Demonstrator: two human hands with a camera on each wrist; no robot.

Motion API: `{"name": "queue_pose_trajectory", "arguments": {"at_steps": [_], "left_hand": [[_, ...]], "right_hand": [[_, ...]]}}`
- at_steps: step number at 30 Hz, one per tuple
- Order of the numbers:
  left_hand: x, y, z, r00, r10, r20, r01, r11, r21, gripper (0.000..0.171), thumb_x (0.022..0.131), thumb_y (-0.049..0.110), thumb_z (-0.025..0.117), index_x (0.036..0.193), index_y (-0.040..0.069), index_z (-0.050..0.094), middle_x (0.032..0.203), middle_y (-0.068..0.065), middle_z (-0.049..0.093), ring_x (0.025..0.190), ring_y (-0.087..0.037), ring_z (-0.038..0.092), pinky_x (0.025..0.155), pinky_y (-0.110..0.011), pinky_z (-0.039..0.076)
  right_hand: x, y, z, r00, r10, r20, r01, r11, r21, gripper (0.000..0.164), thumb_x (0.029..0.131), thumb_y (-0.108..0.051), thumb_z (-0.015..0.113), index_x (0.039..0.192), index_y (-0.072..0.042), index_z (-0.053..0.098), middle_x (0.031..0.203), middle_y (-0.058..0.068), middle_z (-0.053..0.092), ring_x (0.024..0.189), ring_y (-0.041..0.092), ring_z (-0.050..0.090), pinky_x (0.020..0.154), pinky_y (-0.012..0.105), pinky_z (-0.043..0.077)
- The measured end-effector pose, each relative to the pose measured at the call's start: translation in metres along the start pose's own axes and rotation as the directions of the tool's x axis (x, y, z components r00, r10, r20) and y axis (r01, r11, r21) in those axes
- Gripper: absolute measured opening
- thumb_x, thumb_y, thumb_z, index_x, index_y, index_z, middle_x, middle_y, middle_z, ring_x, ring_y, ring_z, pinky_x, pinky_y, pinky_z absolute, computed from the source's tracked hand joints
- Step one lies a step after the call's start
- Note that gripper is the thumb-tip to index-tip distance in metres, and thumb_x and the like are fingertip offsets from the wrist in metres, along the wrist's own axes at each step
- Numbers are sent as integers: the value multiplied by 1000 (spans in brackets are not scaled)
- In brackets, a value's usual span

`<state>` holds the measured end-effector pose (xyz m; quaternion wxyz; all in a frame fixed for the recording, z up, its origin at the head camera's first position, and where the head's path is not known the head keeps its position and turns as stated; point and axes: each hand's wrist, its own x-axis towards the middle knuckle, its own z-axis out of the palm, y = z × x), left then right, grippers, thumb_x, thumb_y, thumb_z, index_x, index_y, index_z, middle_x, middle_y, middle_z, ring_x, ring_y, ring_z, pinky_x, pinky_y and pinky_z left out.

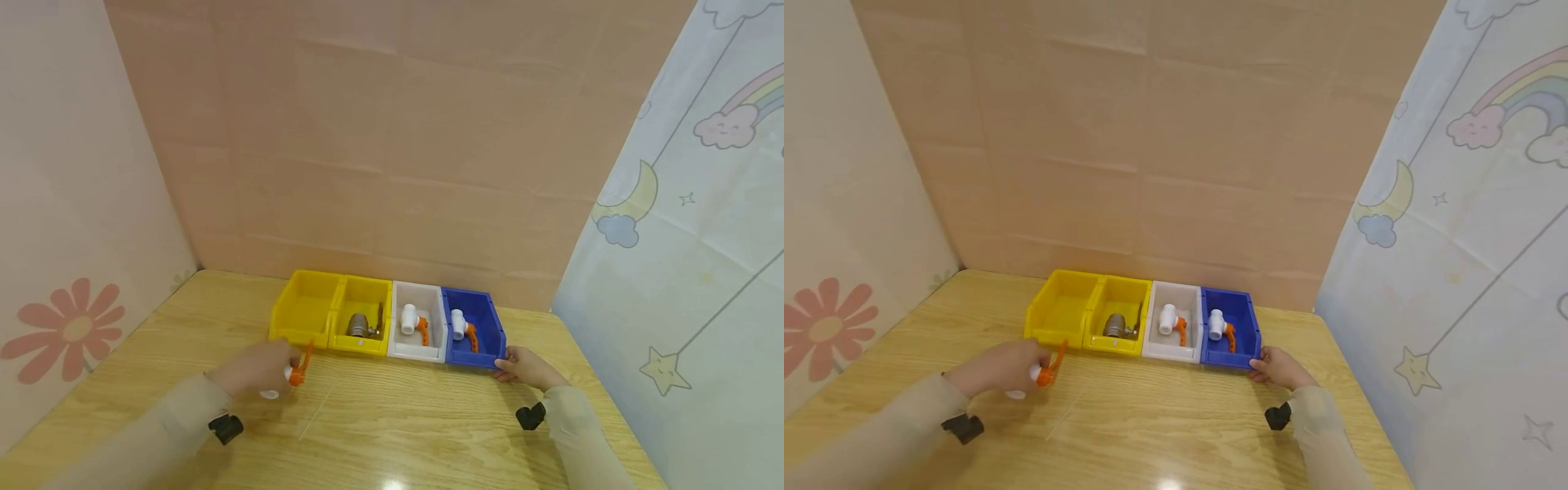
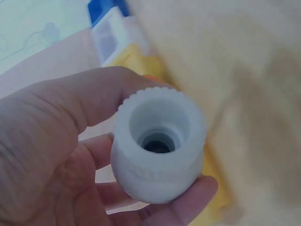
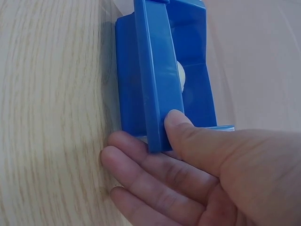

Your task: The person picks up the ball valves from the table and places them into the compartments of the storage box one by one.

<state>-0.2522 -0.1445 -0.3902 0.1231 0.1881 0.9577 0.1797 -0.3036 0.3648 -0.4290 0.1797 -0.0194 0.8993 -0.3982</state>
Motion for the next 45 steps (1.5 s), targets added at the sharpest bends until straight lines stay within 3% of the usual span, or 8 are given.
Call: {"name": "queue_pose_trajectory", "arguments": {"at_steps": [5, 9, 15, 21, 34, 41, 45], "left_hand": [[9, 11, -31, 998, 44, -37, -41, 997, 62, 26, 68, 8, 77, 92, 8, 67, 85, -3, 62, 67, -16, 53, 57, -29, 47], [22, 15, -54, 998, 41, -43, -37, 995, 93, 26, 72, 11, 75, 97, 8, 67, 87, -4, 64, 69, -17, 55, 56, -28, 48], [46, 14, -70, 997, 45, -55, -41, 997, 66, 28, 74, 11, 71, 101, 5, 68, 90, -5, 66, 70, -18, 55, 62, -29, 49], [61, 10, -72, 995, 33, -93, -33, 999, -5, 30, 76, 11, 71, 104, 2, 67, 94, -7, 66, 73, -19, 56, 66, -30, 50], [80, 6, -63, 990, -54, -129, 49, 998, -40, 18, 79, 10, 71, 95, 6, 64, 85, -5, 61, 69, -19, 52, 61, -29, 42], [91, 0, -51, 974, -59, -221, 70, 997, 42, 18, 79, 12, 72, 94, 7, 64, 88, -5, 61, 70, -19, 52, 59, -30, 43], [98, -3, -44, 971, -72, -229, 89, 994, 63, 19, 80, 14, 72, 96, 7, 64, 93, -7, 62, 73, -20, 53, 61, -32, 45]], "right_hand": [[0, 1, -1, 1000, 2, -6, -2, 1000, -10, 20, 101, -13, 49, 98, 7, 50, 95, 18, 70, 85, 25, 69, 80, 39, 56], [0, 2, -2, 1000, -17, 4, 17, 1000, -3, 20, 101, -13, 49, 99, 7, 50, 95, 19, 70, 86, 26, 70, 80, 39, 56], [0, 3, -2, 999, -32, 11, 31, 999, 6, 19, 101, -11, 49, 98, 8, 50, 96, 21, 70, 87, 28, 70, 80, 40, 56], [1, 2, -1, 1000, -10, 5, 10, 1000, 7, 19, 101, -12, 48, 97, 7, 50, 96, 22, 70, 87, 28, 70, 81, 40, 56], [0, 2, 1, 1000, 3, -4, -3, 1000, -9, 18, 101, -12, 49, 95, 5, 49, 97, 19, 71, 88, 28, 70, 82, 40, 56], [0, 2, -1, 1000, -4, -3, 4, 1000, -13, 19, 100, -13, 50, 92, 5, 48, 95, 19, 70, 87, 27, 70, 80, 40, 56], [0, 2, -1, 1000, -4, -3, 4, 1000, -11, 19, 100, -12, 50, 90, 4, 47, 94, 18, 70, 86, 26, 69, 80, 40, 56]]}}
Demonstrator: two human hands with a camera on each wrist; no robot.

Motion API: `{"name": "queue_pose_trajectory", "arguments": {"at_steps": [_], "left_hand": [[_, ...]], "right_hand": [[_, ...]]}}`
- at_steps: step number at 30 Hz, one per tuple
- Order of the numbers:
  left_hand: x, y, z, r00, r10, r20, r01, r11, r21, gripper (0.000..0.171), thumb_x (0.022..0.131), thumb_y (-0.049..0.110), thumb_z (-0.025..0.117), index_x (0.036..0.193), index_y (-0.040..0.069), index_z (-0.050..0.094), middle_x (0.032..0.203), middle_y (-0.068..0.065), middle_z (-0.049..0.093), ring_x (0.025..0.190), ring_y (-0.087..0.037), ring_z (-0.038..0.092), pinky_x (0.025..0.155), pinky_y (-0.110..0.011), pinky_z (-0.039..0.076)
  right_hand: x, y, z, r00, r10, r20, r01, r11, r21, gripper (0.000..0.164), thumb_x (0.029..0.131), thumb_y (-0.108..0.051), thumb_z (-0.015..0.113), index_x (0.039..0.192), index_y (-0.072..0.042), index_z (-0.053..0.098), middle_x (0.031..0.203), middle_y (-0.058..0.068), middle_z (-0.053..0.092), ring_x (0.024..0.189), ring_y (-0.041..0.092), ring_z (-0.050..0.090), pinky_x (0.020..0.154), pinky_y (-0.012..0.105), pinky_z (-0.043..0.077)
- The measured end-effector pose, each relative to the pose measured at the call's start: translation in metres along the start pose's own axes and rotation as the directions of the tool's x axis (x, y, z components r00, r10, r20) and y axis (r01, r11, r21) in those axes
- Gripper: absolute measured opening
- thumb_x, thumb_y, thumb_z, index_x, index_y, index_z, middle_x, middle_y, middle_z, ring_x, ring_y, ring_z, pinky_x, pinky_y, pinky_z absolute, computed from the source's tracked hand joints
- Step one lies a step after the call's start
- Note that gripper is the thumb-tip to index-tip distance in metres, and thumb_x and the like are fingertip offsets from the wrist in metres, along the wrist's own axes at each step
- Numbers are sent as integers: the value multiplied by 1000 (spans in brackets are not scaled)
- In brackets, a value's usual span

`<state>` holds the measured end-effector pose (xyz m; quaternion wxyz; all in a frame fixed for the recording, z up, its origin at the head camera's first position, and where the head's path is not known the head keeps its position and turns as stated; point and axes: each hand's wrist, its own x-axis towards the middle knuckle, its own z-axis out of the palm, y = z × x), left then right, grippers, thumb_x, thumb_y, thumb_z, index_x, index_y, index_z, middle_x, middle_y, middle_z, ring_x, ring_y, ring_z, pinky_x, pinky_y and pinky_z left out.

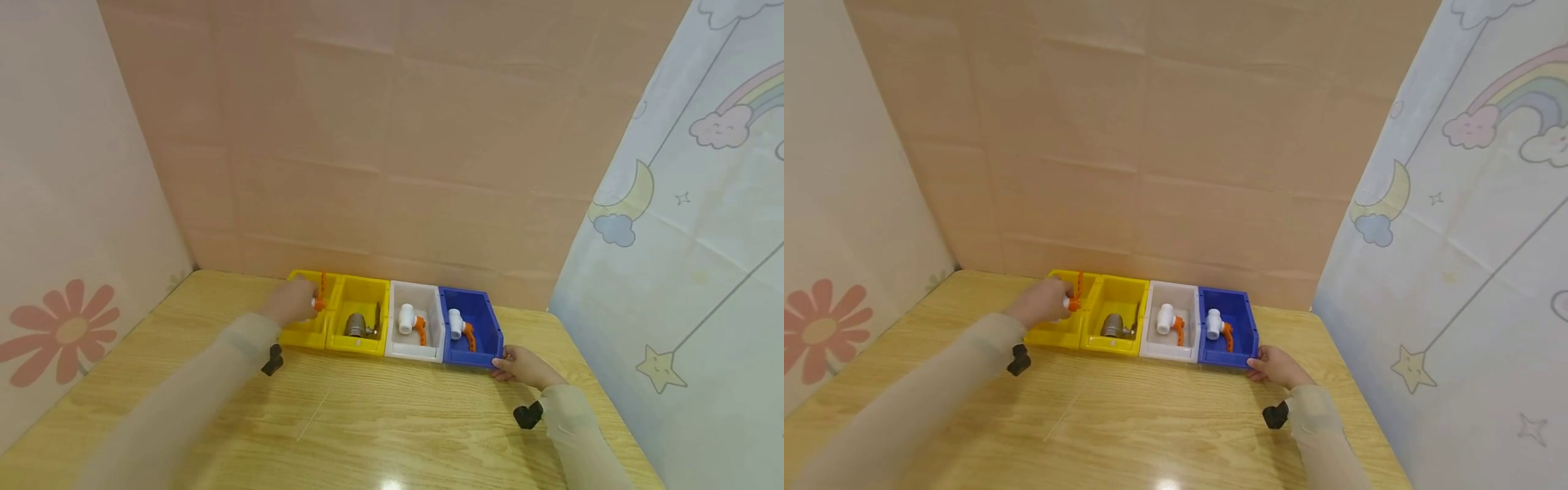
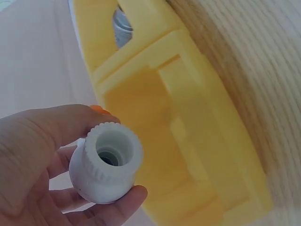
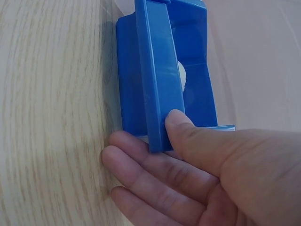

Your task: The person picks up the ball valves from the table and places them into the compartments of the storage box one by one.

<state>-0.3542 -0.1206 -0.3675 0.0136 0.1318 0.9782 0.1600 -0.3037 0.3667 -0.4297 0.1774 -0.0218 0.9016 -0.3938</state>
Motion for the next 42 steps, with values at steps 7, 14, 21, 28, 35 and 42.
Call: {"name": "queue_pose_trajectory", "arguments": {"at_steps": [7, 14, 21, 28, 35, 42], "left_hand": [[4, 0, 7, 1000, 6, 4, -6, 1000, -1, 23, 81, 12, 73, 100, 3, 65, 97, -10, 62, 83, -22, 53, 67, -35, 47], [8, -3, 12, 1000, 4, 23, -5, 1000, 5, 16, 79, 8, 74, 93, 4, 65, 85, -5, 62, 75, -20, 52, 65, -33, 45], [10, -2, 16, 999, -22, 40, 22, 1000, 0, 15, 80, 7, 72, 93, 3, 65, 81, -5, 61, 72, -20, 51, 63, -31, 44], [19, -11, 28, 999, -8, 45, 7, 1000, 26, 7, 83, 9, 70, 83, 6, 64, 74, -4, 57, 67, -19, 50, 59, -29, 42], [27, -21, 42, 999, 30, 15, -31, 999, 39, 11, 82, 6, 67, 74, 9, 60, 69, -3, 55, 61, -17, 48, 53, -27, 39], [31, -25, 50, 1000, 17, 24, -18, 999, 35, 10, 84, 8, 67, 76, 9, 60, 70, -4, 55, 61, -18, 48, 53, -28, 38]], "right_hand": [[0, -3, -1, 1000, -8, 11, 9, 1000, -7, 20, 101, -13, 49, 93, 6, 48, 96, 21, 70, 88, 28, 70, 81, 40, 56], [-1, -5, -1, 1000, -1, 12, 1, 1000, -2, 19, 101, -12, 49, 93, 6, 48, 97, 21, 70, 88, 28, 70, 81, 40, 56], [1, -2, 0, 1000, 0, 2, 0, 1000, 0, 19, 100, -12, 50, 91, 4, 48, 96, 18, 70, 87, 26, 70, 81, 39, 56], [1, 0, -1, 1000, -12, 13, 12, 1000, 4, 19, 101, -13, 49, 93, 5, 48, 96, 20, 70, 88, 27, 70, 81, 40, 56], [2, 0, 0, 1000, -11, 3, 11, 1000, -8, 21, 100, -14, 50, 93, 5, 48, 95, 19, 70, 86, 26, 70, 80, 39, 56], [2, 0, 1, 1000, -10, 1, 10, 1000, -1, 19, 100, -13, 50, 92, 5, 49, 94, 19, 70, 86, 26, 70, 80, 38, 56]]}}
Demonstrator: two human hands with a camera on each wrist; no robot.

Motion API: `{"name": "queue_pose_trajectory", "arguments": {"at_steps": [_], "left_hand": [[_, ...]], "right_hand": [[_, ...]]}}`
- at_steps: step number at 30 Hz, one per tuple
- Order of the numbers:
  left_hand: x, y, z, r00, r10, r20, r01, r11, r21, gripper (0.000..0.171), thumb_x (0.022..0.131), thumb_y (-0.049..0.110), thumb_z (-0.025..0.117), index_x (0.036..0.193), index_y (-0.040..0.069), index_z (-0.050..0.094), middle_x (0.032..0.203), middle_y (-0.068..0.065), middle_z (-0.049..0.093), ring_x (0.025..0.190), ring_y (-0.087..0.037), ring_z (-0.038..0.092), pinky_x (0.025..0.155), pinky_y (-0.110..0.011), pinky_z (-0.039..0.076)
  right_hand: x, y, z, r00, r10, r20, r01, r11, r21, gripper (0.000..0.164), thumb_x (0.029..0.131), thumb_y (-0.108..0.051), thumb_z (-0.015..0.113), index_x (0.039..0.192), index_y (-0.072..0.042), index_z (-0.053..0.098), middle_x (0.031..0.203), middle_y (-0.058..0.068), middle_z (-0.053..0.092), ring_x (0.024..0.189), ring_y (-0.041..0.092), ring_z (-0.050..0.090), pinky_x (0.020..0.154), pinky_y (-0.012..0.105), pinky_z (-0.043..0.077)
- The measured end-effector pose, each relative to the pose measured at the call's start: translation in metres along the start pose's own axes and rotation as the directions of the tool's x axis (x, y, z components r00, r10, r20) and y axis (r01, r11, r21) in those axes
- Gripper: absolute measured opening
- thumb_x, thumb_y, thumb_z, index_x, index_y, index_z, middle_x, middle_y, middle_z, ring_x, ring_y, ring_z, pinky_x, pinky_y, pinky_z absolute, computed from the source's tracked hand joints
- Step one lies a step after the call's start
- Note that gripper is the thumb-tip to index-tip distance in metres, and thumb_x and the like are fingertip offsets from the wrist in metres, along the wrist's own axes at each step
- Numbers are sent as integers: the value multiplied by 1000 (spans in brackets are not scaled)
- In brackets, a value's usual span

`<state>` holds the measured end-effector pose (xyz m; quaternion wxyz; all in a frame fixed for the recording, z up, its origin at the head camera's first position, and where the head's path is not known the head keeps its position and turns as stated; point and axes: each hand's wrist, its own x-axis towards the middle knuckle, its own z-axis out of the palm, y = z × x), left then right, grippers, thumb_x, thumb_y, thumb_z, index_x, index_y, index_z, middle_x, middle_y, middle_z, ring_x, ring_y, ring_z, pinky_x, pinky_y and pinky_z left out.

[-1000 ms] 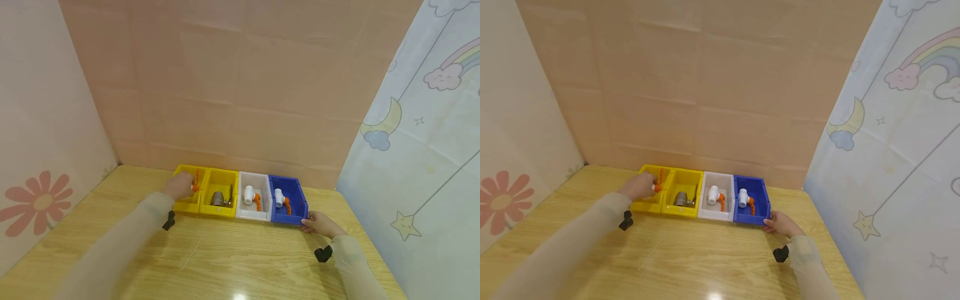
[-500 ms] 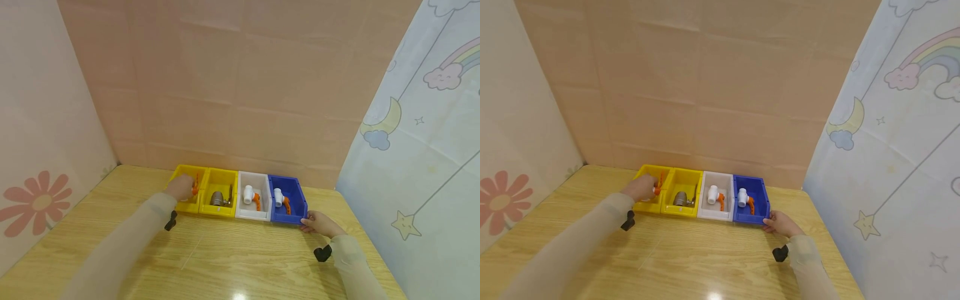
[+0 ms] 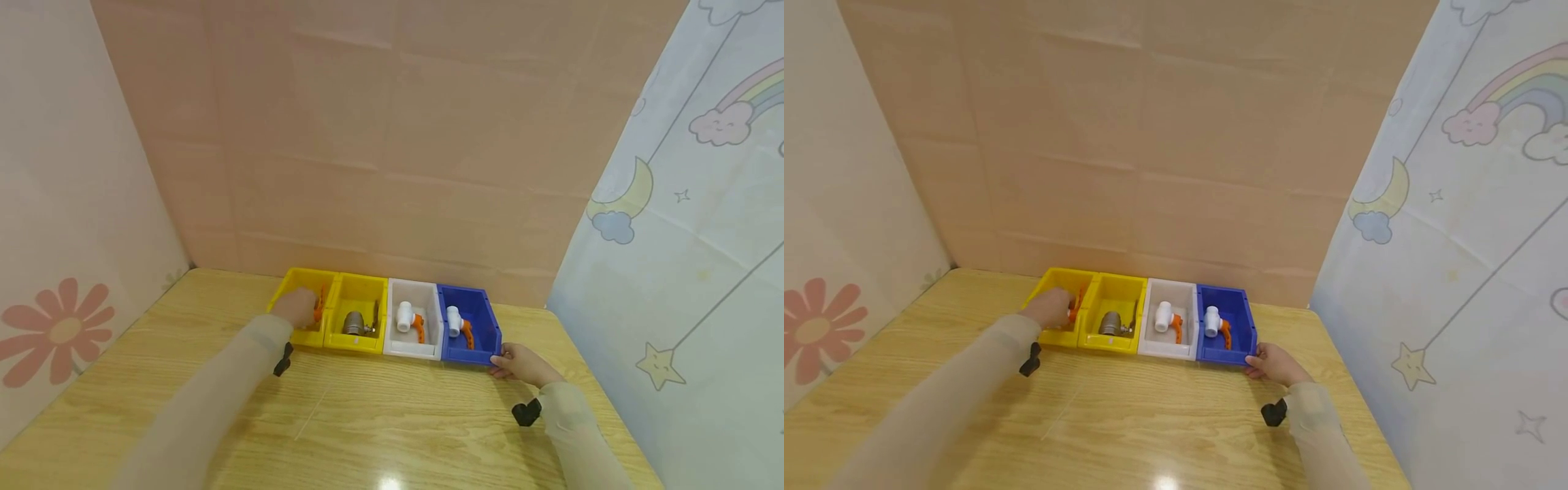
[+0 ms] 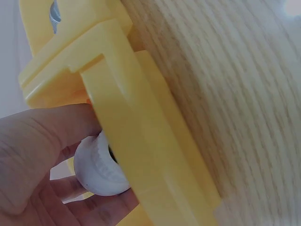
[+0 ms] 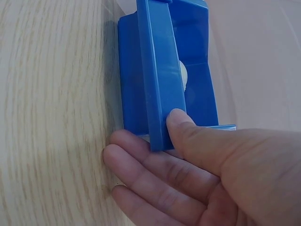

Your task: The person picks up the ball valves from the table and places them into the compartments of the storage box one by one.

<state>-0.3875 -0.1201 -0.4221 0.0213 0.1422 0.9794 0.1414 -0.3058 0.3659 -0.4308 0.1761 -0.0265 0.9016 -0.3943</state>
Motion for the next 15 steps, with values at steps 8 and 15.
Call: {"name": "queue_pose_trajectory", "arguments": {"at_steps": [8, 15], "left_hand": [[1, -3, 6, 1000, -26, 17, 27, 1000, -4, 12, 84, 10, 64, 74, 10, 58, 72, -5, 55, 64, -19, 48, 56, -31, 39], [-1, -1, 7, 998, -42, 37, 42, 999, 1, 13, 84, 10, 65, 74, 9, 57, 74, -4, 56, 67, -19, 49, 60, -32, 41]], "right_hand": [[0, 1, 0, 1000, -9, 5, 9, 1000, 4, 20, 100, -13, 50, 94, 6, 49, 96, 20, 70, 87, 27, 70, 81, 39, 56], [-3, -3, 2, 1000, -4, 8, 4, 1000, 11, 20, 101, -12, 48, 95, 7, 48, 97, 23, 69, 89, 30, 70, 83, 42, 55]]}}
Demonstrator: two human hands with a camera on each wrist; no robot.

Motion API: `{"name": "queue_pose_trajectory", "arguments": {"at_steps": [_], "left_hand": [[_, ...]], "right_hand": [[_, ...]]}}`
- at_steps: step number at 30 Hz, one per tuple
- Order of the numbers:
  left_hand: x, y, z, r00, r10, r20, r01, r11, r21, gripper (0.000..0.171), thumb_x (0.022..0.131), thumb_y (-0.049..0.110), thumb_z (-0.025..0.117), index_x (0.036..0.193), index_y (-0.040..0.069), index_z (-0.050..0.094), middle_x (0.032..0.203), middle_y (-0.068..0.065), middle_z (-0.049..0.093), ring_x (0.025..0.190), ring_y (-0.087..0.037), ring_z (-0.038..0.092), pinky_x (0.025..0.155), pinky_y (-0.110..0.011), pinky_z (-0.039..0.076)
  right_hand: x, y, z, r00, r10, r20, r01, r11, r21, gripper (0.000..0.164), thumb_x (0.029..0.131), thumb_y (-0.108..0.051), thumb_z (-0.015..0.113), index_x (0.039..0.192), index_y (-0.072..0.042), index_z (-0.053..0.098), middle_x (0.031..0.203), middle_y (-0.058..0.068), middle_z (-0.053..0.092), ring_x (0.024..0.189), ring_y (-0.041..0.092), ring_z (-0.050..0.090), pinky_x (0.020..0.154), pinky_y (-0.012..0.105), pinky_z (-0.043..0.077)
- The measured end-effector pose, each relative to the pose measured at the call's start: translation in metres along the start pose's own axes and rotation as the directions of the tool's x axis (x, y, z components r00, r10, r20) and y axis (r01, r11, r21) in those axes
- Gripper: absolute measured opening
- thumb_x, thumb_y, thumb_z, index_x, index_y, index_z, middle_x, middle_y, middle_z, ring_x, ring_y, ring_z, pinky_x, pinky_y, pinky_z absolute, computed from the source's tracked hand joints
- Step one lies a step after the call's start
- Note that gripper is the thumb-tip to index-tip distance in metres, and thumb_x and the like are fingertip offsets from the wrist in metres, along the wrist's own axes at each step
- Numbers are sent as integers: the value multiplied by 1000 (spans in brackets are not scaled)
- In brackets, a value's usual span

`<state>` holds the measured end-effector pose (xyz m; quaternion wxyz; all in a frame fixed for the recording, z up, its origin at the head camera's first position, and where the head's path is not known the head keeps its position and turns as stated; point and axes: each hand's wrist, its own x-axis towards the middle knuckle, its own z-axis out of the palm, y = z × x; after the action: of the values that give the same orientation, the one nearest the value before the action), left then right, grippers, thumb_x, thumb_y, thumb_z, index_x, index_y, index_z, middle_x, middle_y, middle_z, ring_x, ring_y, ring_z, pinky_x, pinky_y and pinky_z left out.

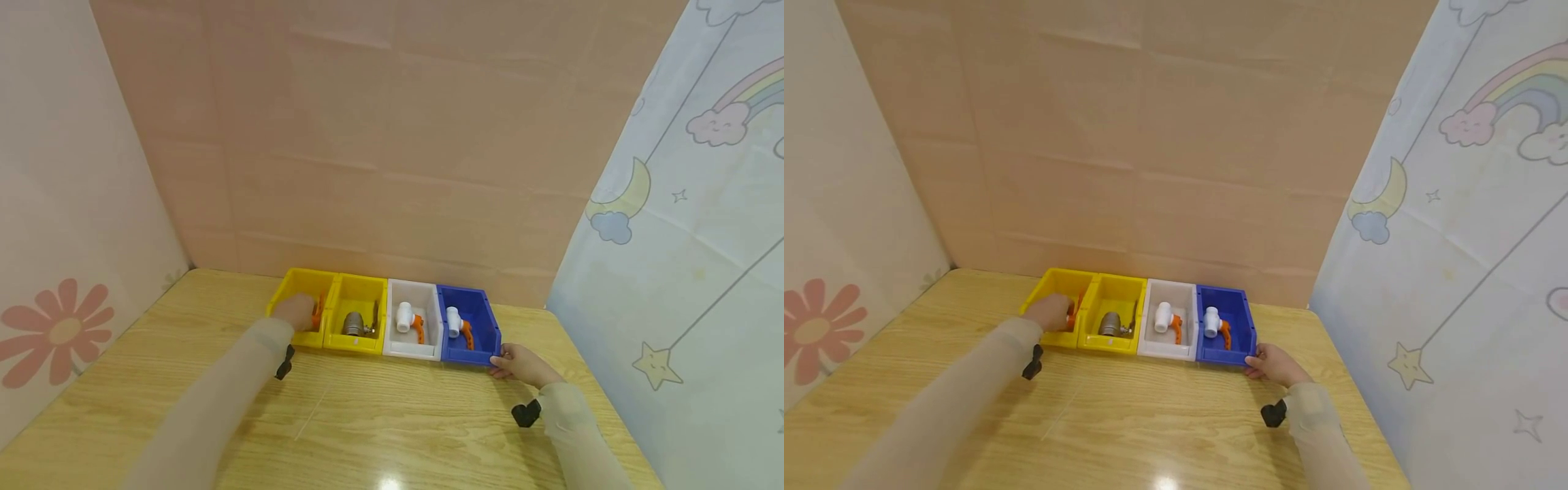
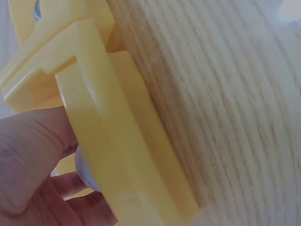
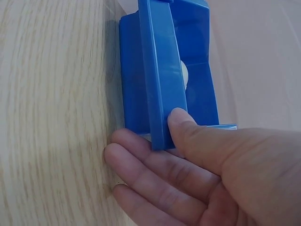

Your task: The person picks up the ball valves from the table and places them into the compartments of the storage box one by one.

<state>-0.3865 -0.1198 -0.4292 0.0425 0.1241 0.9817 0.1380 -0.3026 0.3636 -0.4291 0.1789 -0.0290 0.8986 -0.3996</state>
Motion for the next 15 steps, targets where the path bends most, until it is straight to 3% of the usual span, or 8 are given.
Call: {"name": "queue_pose_trajectory", "arguments": {"at_steps": [9, 15], "left_hand": [[0, -1, 3, 1000, -20, 10, 21, 999, -40, 10, 84, 12, 67, 79, 8, 59, 77, -5, 58, 70, -20, 50, 63, -34, 43], [5, 0, 7, 1000, -16, 26, 16, 1000, -5, 10, 86, 13, 67, 91, 5, 65, 82, -6, 62, 72, -20, 52, 65, -33, 45]], "right_hand": [[1, -2, 1, 1000, 24, -12, -24, 1000, 1, 19, 101, -12, 49, 96, 6, 48, 98, 23, 70, 89, 29, 70, 83, 41, 55], [0, -3, 2, 999, 36, -18, -36, 999, -1, 18, 101, -11, 48, 96, 6, 48, 99, 23, 70, 89, 28, 70, 83, 40, 56]]}}
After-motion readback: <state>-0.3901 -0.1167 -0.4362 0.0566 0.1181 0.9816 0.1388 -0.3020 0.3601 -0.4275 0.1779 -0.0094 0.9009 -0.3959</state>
